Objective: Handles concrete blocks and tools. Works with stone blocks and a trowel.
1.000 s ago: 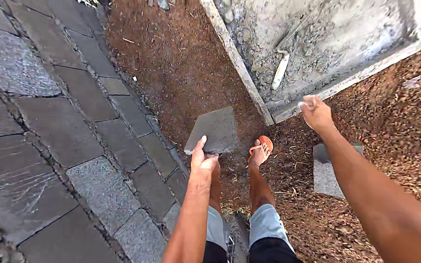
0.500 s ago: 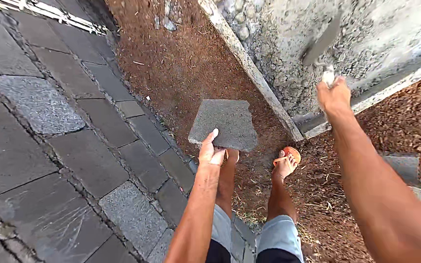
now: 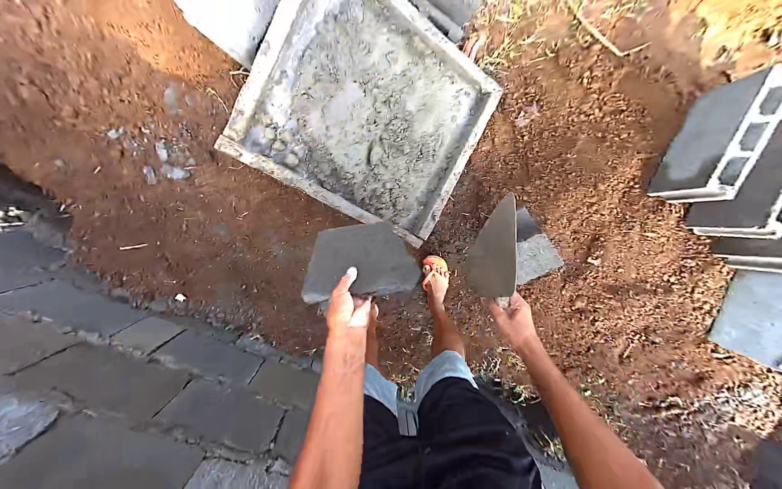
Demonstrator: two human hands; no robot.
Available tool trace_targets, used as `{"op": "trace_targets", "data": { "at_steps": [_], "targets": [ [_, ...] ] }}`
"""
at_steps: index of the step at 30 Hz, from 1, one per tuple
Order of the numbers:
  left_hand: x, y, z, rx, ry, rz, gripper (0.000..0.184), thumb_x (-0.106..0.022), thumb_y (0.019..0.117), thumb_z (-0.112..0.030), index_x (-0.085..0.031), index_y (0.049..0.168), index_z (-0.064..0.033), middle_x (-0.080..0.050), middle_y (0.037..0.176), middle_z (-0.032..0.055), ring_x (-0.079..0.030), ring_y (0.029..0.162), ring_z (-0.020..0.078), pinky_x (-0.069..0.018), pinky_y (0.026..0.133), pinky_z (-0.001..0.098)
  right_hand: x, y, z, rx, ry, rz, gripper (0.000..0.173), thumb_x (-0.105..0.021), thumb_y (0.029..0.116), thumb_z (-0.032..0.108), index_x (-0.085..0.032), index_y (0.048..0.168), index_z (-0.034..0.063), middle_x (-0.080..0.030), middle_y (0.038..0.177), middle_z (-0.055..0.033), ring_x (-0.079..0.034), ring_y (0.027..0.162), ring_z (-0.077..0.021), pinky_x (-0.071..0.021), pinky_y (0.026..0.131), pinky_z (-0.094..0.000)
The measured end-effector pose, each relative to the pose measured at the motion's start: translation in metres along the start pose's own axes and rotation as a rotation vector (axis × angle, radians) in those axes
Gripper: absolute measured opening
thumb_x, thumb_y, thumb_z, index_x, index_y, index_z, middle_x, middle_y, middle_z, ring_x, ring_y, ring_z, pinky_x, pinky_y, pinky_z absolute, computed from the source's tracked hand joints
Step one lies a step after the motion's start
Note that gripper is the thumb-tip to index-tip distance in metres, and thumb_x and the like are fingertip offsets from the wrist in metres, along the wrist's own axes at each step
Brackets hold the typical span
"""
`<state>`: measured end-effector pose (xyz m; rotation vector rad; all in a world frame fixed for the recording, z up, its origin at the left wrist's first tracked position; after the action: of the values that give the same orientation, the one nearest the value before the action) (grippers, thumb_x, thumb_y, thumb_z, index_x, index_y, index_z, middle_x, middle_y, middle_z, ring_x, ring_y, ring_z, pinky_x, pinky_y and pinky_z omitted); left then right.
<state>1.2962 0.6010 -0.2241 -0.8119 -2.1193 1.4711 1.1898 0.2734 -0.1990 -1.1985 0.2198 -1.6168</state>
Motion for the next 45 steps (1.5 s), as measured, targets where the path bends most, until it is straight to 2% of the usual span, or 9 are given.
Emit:
{"op": "trace_targets", "data": {
  "at_steps": [3,8,11,16,23,28,33,39,45],
  "targets": [
    [-0.066,-0.022,0.034,-0.033,-0.005,0.119,0.04,-0.06,0.0997,-0.008,-0.048,0.138,-0.002,-0.061,0.126,0.0173,-0.063,0.111,0.0276,-0.0552,0.093,0.0473,0.052,-0.016,0.011,0.037,-0.056,-0.092,0.041,-0.064,0.0975,0.03,-0.065,0.125,-0.0007,-0.071,0.092,-0.0167,-0.07,0.083,-0.0275,-0.0555,0.08,-0.0534],
    [-0.195,-0.072,0.095,-0.03,0.071,0.281,0.043,-0.061,0.1,-0.01,-0.048,0.139,-0.001,-0.059,0.132,0.0172,-0.06,0.118,0.0277,-0.0532,0.098,0.0462,0.173,-0.066,0.06,0.332,0.089,-0.562,0.039,-0.072,0.0851,0.017,-0.067,0.109,-0.0145,-0.074,0.096,-0.0193,-0.072,0.093,-0.0131,-0.058,0.088,-0.0302],
    [-0.261,-0.098,0.136,-0.045,0.109,0.369,0.046,-0.061,0.1002,-0.01,-0.045,0.142,-0.0018,-0.056,0.136,0.0173,-0.059,0.121,0.0279,-0.0521,0.101,0.0459,0.204,-0.061,0.057,0.358,0.072,-0.669,0.04,-0.071,0.0885,0.014,-0.065,0.108,-0.0202,-0.071,0.099,-0.0295,-0.072,0.097,-0.0281,-0.0564,0.092,-0.0399],
    [-0.337,-0.106,0.208,-0.094,0.239,0.409,0.054,-0.067,0.0969,-0.011,-0.044,0.144,0.0009,-0.055,0.14,0.0203,-0.057,0.127,0.0305,-0.0512,0.104,0.0485,0.199,0.051,-0.052,0.031,0.044,-0.451,0.033,-0.065,0.0981,0.029,-0.065,0.121,0.0048,-0.07,0.082,-0.0192,-0.07,0.078,-0.0385,-0.0539,0.073,-0.0627],
    [-0.399,-0.067,0.277,-0.173,0.414,0.407,0.056,-0.071,0.094,-0.007,-0.045,0.143,0.001,-0.056,0.138,0.0203,-0.056,0.125,0.0294,-0.0509,0.103,0.045,0.294,0.029,-0.039,0.349,0.315,-0.966,0.025,-0.073,0.0879,0.013,-0.066,0.108,0.0,-0.071,0.091,-0.0058,-0.07,0.088,-0.0078,-0.059,0.081,-0.0321],
    [-0.412,-0.009,0.316,-0.242,0.527,0.475,0.057,-0.072,0.0935,-0.007,-0.044,0.143,0.0015,-0.056,0.139,0.0201,-0.057,0.127,0.0289,-0.0512,0.105,0.0451,0.25,0.106,-0.107,0.058,0.329,-0.797,0.028,-0.067,0.0978,0.03,-0.062,0.115,0.0083,-0.063,0.077,-0.0055,-0.061,0.061,-0.016,-0.0504,0.056,-0.0407],
    [-0.401,0.037,0.355,-0.265,0.595,0.499,0.058,-0.07,0.0929,-0.002,-0.043,0.144,0.0,-0.058,0.136,0.0194,-0.058,0.125,0.0283,-0.0522,0.104,0.0462,0.175,0.14,-0.2,-0.286,0.267,-0.453,0.032,-0.065,0.0994,0.033,-0.062,0.116,0.0063,-0.061,0.076,-0.0155,-0.06,0.066,-0.0343,-0.0469,0.06,-0.0588],
    [-0.401,0.08,0.399,-0.162,0.504,0.507,0.053,-0.067,0.0948,-0.002,-0.043,0.142,0.0019,-0.058,0.133,0.0202,-0.06,0.121,0.0282,-0.0532,0.102,0.0439,0.222,0.132,-0.158,0.057,0.441,-0.945,0.023,-0.069,0.0989,0.021,-0.06,0.114,0.0064,-0.062,0.08,-0.0003,-0.06,0.062,-0.006,-0.0543,0.057,-0.0281],
    [-0.415,0.112,0.407,-0.307,0.584,0.637,0.051,-0.066,0.0944,0.001,-0.045,0.14,0.0019,-0.059,0.13,0.0199,-0.061,0.118,0.0278,-0.0542,0.1,0.0456,0.084,0.201,-0.253,-0.404,0.183,-0.173,0.039,-0.061,0.1016,0.027,-0.056,0.133,0.0043,-0.069,0.093,-0.0274,-0.069,0.088,-0.0487,-0.0518,0.076,-0.0684]
  ]
}}
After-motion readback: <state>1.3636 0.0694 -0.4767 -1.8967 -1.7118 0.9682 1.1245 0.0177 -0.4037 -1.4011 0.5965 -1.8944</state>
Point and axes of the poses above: each hand's wrist, its own y-axis towards the middle knuckle, its own x-axis out of the back of the hand, z = x × y, the point moved 8 cm from there along y, towards the middle knuckle
